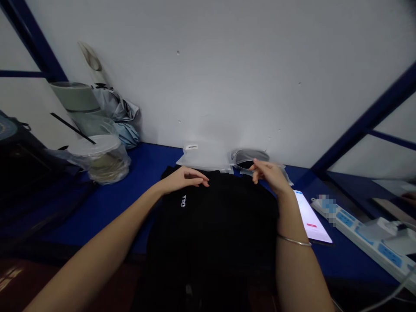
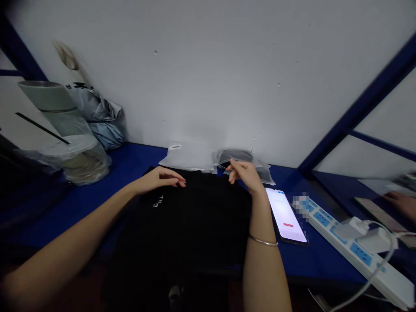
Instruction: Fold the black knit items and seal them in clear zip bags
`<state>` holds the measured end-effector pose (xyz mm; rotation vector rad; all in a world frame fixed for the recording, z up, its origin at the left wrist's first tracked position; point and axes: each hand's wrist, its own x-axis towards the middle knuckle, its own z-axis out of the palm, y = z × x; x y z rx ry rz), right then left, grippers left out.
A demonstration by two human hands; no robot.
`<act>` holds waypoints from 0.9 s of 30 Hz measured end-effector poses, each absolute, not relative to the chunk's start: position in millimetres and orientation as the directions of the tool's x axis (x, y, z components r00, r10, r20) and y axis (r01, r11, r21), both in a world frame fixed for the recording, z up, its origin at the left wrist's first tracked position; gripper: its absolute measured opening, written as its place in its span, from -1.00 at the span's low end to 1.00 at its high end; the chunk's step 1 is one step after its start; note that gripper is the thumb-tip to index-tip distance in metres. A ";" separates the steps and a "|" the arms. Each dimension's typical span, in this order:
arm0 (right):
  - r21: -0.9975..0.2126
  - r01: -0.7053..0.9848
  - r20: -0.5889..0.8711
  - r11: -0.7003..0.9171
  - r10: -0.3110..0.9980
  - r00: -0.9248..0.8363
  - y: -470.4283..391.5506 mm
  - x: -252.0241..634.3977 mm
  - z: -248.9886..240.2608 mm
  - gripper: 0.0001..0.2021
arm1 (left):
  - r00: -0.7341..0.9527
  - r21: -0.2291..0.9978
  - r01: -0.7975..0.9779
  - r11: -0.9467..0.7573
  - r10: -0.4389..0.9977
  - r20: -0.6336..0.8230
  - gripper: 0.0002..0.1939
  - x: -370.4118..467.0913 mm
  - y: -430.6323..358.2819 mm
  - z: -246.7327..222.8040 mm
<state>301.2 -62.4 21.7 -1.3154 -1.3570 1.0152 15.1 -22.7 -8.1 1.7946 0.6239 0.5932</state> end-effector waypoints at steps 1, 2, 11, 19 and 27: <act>-0.968 0.244 0.048 0.054 0.998 -0.031 -63.5 299.5 22.1 -0.66 | 0.750 0.916 0.186 -0.356 0.653 0.102 -0.75 19.5 -26.2 -7.5; -0.960 0.278 0.013 0.036 0.996 -0.083 -64.5 298.4 22.4 -0.66 | 0.780 0.876 0.222 -0.429 0.617 0.105 -0.74 23.6 -31.0 -5.8; -0.942 0.307 -0.107 -0.132 0.990 0.097 -58.9 306.7 11.7 -0.68 | 0.998 0.909 0.010 -0.417 -0.057 -0.037 -0.74 65.9 -69.2 37.8; -0.931 0.326 -0.114 -0.163 0.980 0.166 -79.4 317.3 33.0 -0.76 | 0.971 0.480 -0.040 -0.876 0.080 0.225 -0.58 111.9 -76.3 -15.0; -0.820 0.559 0.442 0.123 0.757 0.481 -27.2 270.7 49.7 -0.63 | 0.934 0.141 -0.087 -0.986 -0.032 0.355 -0.34 121.6 -88.0 -32.0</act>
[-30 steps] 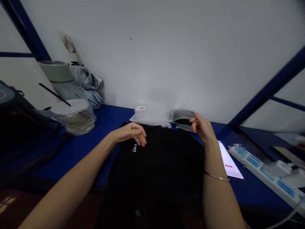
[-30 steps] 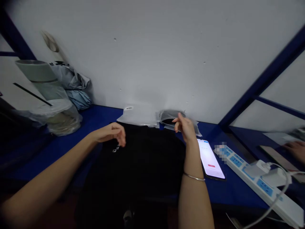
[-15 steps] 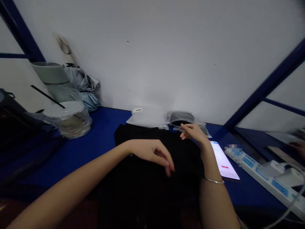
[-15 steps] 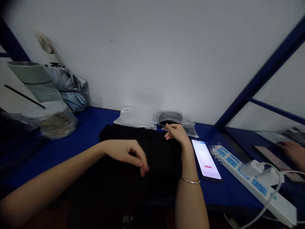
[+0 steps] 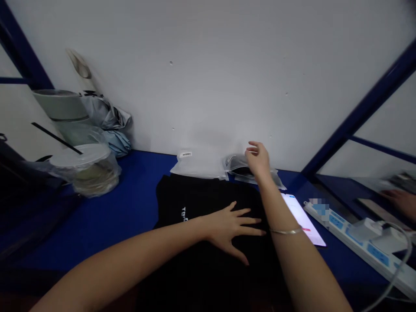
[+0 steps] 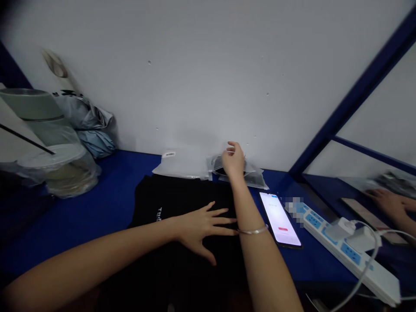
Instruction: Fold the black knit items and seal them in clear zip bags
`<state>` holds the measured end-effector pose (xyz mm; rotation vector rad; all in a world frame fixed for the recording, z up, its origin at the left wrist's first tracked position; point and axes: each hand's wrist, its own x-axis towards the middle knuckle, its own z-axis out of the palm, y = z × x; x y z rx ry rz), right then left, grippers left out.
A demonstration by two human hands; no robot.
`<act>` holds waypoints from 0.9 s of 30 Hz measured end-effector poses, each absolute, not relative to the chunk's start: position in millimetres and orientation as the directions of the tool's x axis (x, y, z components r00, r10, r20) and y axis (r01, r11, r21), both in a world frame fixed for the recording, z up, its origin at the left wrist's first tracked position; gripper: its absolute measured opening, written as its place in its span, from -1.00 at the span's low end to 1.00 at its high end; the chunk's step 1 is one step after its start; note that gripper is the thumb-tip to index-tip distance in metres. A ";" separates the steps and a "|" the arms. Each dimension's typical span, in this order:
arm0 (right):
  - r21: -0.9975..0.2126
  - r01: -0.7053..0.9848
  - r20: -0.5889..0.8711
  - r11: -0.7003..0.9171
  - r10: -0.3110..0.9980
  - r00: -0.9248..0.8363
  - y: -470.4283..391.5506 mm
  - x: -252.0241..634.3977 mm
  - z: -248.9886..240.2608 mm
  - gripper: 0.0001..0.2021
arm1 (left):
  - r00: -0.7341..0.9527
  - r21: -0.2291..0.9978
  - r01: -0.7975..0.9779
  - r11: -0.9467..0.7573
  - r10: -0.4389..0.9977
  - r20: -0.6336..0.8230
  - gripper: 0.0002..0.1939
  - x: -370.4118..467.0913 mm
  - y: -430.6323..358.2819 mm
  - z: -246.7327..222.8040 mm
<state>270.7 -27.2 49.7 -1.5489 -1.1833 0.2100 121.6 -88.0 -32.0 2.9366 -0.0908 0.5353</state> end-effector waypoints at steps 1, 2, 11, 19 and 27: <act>-0.760 0.646 0.496 0.073 0.708 0.502 -18.5 263.0 40.8 -0.56 | 0.908 0.092 -0.102 -0.991 -0.055 0.415 -0.43 122.2 -85.7 -33.5; -0.686 0.727 0.543 0.004 0.668 0.509 -11.9 256.5 29.6 -0.50 | 0.876 0.038 -0.105 -0.994 -0.075 0.476 -0.55 122.2 -83.2 -35.2; -0.296 0.934 0.592 -0.201 0.729 0.345 -5.8 263.3 -48.9 -0.48 | 0.638 -0.267 0.035 -0.963 -0.184 0.748 -0.62 116.0 -70.0 -40.3; -0.394 0.909 0.679 -0.133 0.625 0.386 -1.2 269.2 -49.9 -0.79 | 0.671 -0.321 0.190 -0.928 -0.116 0.733 -0.64 107.0 -50.2 -36.7; -0.526 0.850 0.778 0.003 0.406 0.480 -3.0 280.7 -49.8 -0.81 | 0.651 -0.170 0.490 -0.855 0.230 0.723 -0.70 68.3 -48.3 -30.9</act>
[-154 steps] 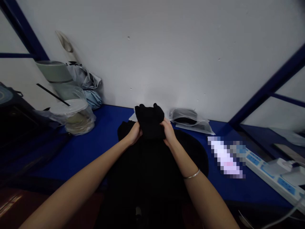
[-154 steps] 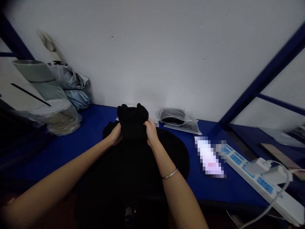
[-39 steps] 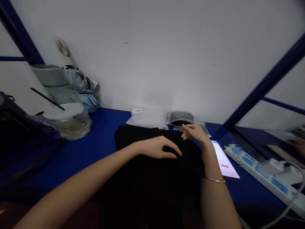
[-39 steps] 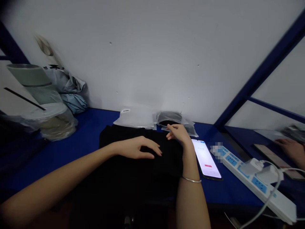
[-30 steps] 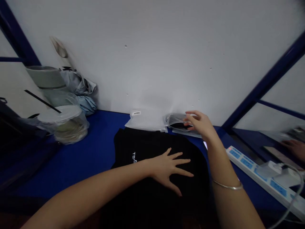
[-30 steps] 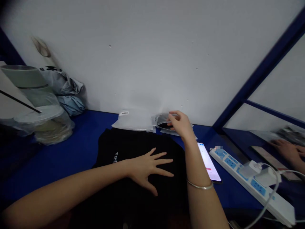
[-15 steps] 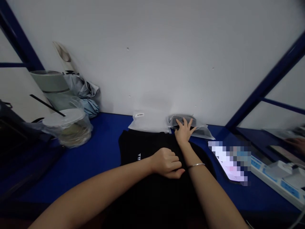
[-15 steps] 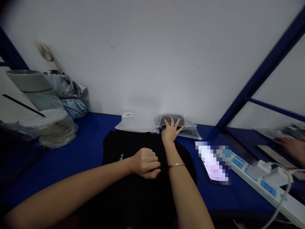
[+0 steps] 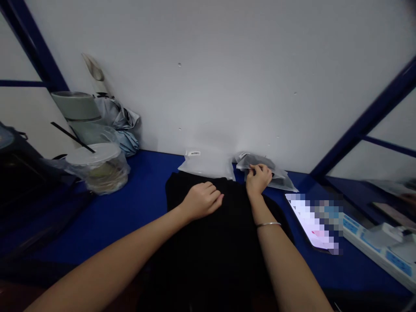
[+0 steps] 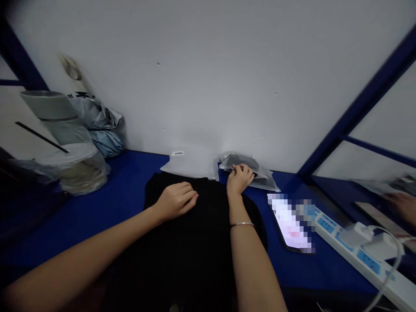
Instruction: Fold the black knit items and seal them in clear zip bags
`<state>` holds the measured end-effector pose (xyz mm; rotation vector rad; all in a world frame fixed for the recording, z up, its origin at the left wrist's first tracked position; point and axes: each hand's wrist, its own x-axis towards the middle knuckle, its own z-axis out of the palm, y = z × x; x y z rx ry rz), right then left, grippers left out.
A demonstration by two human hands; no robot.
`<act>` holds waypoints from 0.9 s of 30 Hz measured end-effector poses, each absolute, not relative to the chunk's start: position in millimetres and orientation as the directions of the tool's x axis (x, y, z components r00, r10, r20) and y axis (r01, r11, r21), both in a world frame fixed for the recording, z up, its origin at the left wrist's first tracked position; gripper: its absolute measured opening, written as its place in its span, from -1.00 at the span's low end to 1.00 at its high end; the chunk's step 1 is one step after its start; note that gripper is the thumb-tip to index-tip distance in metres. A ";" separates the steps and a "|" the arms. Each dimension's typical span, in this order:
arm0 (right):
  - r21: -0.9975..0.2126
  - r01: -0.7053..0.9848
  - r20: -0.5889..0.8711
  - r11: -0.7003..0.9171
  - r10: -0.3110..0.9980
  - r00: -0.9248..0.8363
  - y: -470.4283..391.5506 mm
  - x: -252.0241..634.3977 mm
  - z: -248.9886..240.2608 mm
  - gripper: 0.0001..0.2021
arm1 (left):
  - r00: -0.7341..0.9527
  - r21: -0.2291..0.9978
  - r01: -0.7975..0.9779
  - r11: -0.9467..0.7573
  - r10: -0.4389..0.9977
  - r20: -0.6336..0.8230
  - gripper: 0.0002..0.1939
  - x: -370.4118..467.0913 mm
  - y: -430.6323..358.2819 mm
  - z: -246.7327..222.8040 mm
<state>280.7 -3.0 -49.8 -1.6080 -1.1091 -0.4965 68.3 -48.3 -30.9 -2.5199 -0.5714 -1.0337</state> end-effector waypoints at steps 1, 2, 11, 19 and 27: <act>-0.528 0.849 0.781 0.011 0.399 0.481 -3.2 282.3 -48.3 -0.80 | 0.629 -0.132 0.514 -0.848 0.267 0.730 -0.70 63.9 -44.8 -31.2; -0.531 0.847 0.786 0.023 0.385 0.483 -3.7 283.6 -46.3 -0.79 | 0.607 -0.095 0.533 -0.841 0.302 0.735 -0.71 60.7 -41.2 -31.8; -0.187 0.968 0.974 0.168 0.157 0.161 -23.9 264.6 -12.8 -0.77 | 0.410 0.117 0.566 -0.816 0.402 0.819 -0.61 60.7 -33.3 -36.8; 0.041 0.893 0.956 0.449 0.244 -0.166 -53.1 200.3 3.6 -0.78 | 0.165 0.431 0.513 -0.742 0.579 0.799 -0.35 56.1 -33.1 -37.0; -0.082 0.854 0.940 0.514 0.324 -0.105 -51.6 195.7 -0.3 -0.83 | 0.146 0.566 0.315 -0.762 0.628 0.764 -0.55 55.8 -31.9 -36.3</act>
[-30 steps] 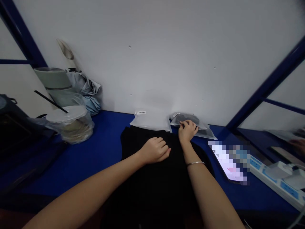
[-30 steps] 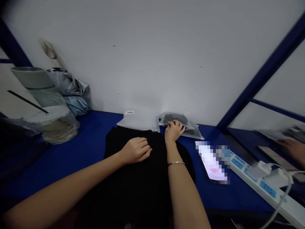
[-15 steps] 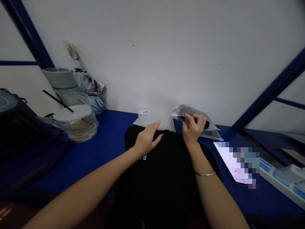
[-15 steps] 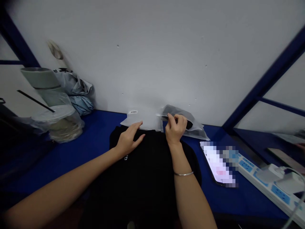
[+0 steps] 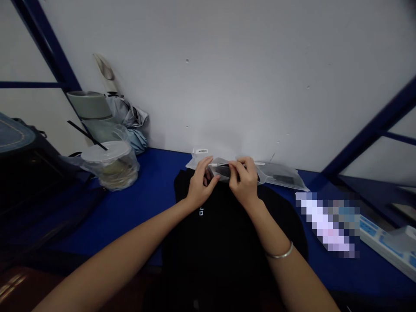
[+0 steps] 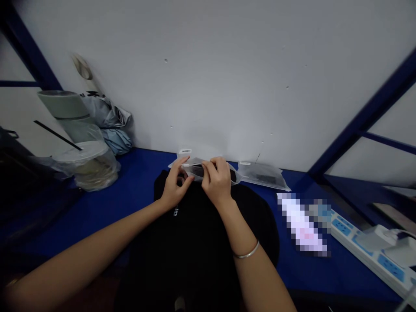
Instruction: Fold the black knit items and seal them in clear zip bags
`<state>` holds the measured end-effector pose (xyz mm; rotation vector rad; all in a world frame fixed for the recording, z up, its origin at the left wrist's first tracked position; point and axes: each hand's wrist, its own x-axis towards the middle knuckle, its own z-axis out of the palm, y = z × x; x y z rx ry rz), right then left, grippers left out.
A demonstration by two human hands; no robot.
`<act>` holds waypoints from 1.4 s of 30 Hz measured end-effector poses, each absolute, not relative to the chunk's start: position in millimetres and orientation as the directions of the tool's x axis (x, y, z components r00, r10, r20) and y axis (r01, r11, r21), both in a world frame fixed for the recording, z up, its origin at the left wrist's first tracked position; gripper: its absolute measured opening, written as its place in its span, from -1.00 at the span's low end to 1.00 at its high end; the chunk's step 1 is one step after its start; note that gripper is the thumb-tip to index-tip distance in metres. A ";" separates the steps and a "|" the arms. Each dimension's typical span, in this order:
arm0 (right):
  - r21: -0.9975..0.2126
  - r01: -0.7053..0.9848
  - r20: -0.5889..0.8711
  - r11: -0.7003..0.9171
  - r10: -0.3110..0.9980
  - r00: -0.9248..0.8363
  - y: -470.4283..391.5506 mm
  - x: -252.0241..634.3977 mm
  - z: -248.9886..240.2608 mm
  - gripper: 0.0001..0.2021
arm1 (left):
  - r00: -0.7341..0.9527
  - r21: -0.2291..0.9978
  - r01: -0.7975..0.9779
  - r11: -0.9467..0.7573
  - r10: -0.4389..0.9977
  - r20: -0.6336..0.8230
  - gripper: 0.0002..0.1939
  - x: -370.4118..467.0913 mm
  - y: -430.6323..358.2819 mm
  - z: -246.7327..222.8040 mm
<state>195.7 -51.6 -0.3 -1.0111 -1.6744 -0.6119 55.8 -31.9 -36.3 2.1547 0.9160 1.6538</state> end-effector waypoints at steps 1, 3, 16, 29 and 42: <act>-0.075 0.853 0.944 0.516 0.312 -0.106 -51.4 196.8 0.1 -0.83 | 0.165 0.550 0.303 -0.778 0.611 0.774 -0.52 55.6 -32.5 -35.3; -0.047 0.857 0.955 0.514 0.275 -0.113 -52.5 197.5 1.7 -0.85 | 0.186 0.480 0.300 -0.824 0.545 0.818 -0.52 54.9 -35.3 -32.2; 0.053 0.894 0.952 0.445 0.247 -0.179 -66.3 177.8 7.4 -0.84 | 0.011 0.507 0.235 -0.829 0.524 0.851 -0.86 58.0 -40.8 -25.1; 0.075 0.848 0.891 0.525 0.347 -0.293 -65.3 178.5 8.1 -0.88 | 0.117 0.407 0.320 -0.856 0.462 0.879 -0.76 53.3 -35.4 -24.8; 0.083 0.862 0.850 0.501 0.415 -0.323 -61.5 198.6 20.0 -0.86 | 0.103 0.474 0.294 -0.830 0.521 0.847 -0.80 51.7 -32.9 -20.6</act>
